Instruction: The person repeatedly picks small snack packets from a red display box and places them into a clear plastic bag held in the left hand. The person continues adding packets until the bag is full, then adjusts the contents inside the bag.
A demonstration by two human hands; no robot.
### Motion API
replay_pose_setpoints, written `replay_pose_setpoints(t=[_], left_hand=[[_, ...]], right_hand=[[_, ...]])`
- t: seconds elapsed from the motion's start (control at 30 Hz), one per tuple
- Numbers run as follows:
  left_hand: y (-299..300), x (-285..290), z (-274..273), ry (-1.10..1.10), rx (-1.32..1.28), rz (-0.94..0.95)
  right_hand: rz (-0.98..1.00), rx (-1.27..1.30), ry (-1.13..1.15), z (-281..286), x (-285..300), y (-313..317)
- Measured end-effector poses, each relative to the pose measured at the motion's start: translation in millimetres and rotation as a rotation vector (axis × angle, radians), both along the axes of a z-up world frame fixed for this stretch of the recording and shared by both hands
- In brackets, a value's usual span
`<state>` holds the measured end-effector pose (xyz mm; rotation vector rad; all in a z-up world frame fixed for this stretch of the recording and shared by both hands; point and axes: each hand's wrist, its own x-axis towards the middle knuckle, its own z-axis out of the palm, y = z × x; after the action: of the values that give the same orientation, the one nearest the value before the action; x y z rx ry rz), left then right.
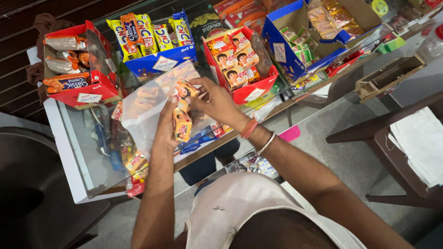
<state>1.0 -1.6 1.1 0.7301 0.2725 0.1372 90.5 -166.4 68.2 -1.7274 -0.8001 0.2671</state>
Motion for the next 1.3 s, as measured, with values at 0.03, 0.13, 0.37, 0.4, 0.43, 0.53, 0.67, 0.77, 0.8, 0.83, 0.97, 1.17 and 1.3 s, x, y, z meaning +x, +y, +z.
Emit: replay_pose_setpoints(t=[0.03,0.13,0.37,0.4,0.43,0.53,0.67,0.77,0.8,0.83,0.97,1.17,1.3], left_hand=[[0.5,0.5,-2.3,-0.001,-0.006,-0.008],[4.8,2.8,-10.8,-0.05,0.026,-0.038],[9.3,1.8,-13.7,-0.096,-0.031,-0.11],[9.5,1.3,-11.9,-0.093,-0.026,-0.111],[9.6,0.9,-10.1,-0.09,-0.021,-0.112],[8.8,-0.2,-6.5,-0.106,-0.061,-0.126],[9.0,0.6,-6.4,-0.103,-0.026,-0.118],[10.1,0.9,-8.7,-0.109,-0.033,-0.126],[10.6,1.3,-8.9,-0.108,-0.039,-0.128],[10.9,1.8,-8.7,-0.107,-0.045,-0.131],[10.3,3.0,-6.7,-0.093,-0.058,-0.128],[10.7,2.4,-4.7,-0.095,-0.064,-0.12],[10.2,2.0,-5.2,-0.097,-0.063,-0.116]], right_hand=[[0.023,0.036,0.029,-1.9,0.9,0.1],[0.009,0.007,0.051,-7.1,8.8,-2.7],[-0.023,0.362,0.264,3.4,27.3,-20.5],[-0.023,0.417,0.422,8.4,33.4,-25.7],[-0.024,0.472,0.581,13.1,39.5,-30.6],[-0.219,0.445,0.41,21.1,59.5,-48.8],[-0.412,0.565,0.458,18.4,90.9,-72.6],[-0.446,0.6,0.522,6.5,109.6,-93.8],[-0.454,0.593,0.529,2.0,113.9,-98.9],[-0.463,0.585,0.535,-2.1,117.8,-102.7],[-0.526,0.201,-0.012,-16.1,125.6,-103.8],[-0.551,-0.213,-0.633,-17.6,128.9,-105.1],[-0.539,-0.323,-0.665,-11.8,132.8,-109.1]])
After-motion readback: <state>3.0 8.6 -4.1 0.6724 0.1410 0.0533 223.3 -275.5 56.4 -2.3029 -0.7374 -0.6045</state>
